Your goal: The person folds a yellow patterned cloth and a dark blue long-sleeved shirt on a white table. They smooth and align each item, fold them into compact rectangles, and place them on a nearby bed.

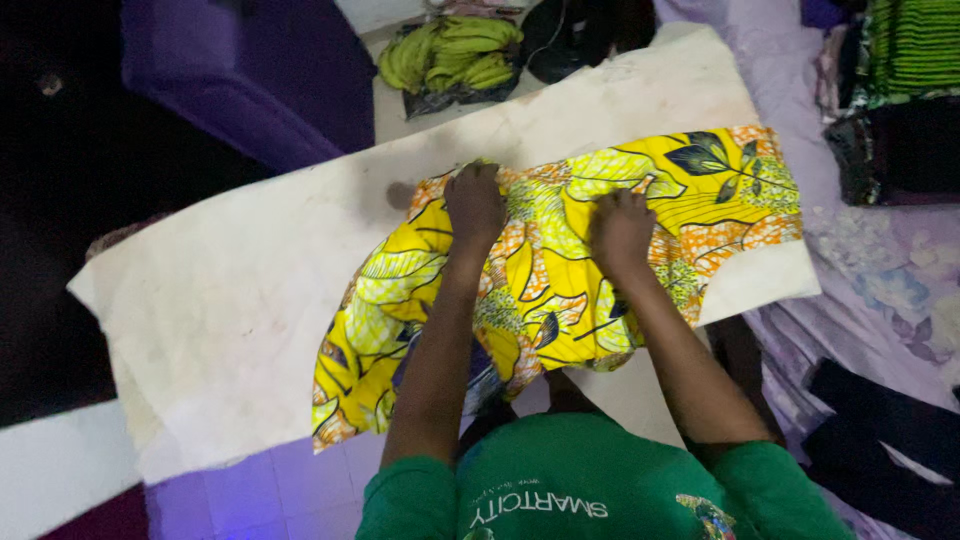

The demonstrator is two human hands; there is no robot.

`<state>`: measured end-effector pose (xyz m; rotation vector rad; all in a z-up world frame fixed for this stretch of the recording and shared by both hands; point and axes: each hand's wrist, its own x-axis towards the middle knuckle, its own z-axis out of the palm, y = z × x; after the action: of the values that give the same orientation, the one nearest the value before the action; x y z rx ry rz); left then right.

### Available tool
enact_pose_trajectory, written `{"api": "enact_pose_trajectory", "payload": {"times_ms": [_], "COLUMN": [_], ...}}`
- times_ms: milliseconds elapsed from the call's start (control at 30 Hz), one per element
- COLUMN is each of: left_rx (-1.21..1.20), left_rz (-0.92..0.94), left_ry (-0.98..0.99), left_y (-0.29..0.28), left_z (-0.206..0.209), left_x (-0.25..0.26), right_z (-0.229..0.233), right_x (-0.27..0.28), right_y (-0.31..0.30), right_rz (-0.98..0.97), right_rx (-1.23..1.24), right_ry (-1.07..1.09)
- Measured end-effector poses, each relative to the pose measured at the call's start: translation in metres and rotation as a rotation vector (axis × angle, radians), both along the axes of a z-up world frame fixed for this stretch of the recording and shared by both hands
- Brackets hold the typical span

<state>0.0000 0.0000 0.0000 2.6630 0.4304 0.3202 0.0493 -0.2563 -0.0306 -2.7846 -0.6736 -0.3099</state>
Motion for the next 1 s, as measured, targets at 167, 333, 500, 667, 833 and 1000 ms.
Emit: {"api": "enact_pose_trajectory", "payload": {"times_ms": [167,333,500,667,833,1000], "left_rx": [0.013,0.038,-0.183,-0.765,-0.742,-1.282], "left_rz": [0.046,0.308,0.373,0.268,-0.121,-0.135], "left_ry": [-0.209,0.039,0.388,0.391,-0.188,-0.002], "left_y": [0.027,0.073,0.141,0.168,0.148,0.149], "left_z": [0.001,0.015,0.014,-0.013,-0.032,-0.002], "left_x": [-0.046,-0.115,-0.220,-0.263,-0.257,-0.298], "right_z": [0.033,0.038,0.033,0.051,0.076,0.064], "right_x": [-0.052,-0.162,-0.185,-0.204,-0.255,-0.250], "right_y": [0.051,0.135,0.172,0.189,0.228,0.246], "right_rz": [0.094,0.589,0.413,0.286,0.608,0.445], "right_rx": [0.204,0.327,0.211,0.102,0.489,0.335], "right_ry": [0.115,0.145,0.079,0.093,0.147,0.268]}}
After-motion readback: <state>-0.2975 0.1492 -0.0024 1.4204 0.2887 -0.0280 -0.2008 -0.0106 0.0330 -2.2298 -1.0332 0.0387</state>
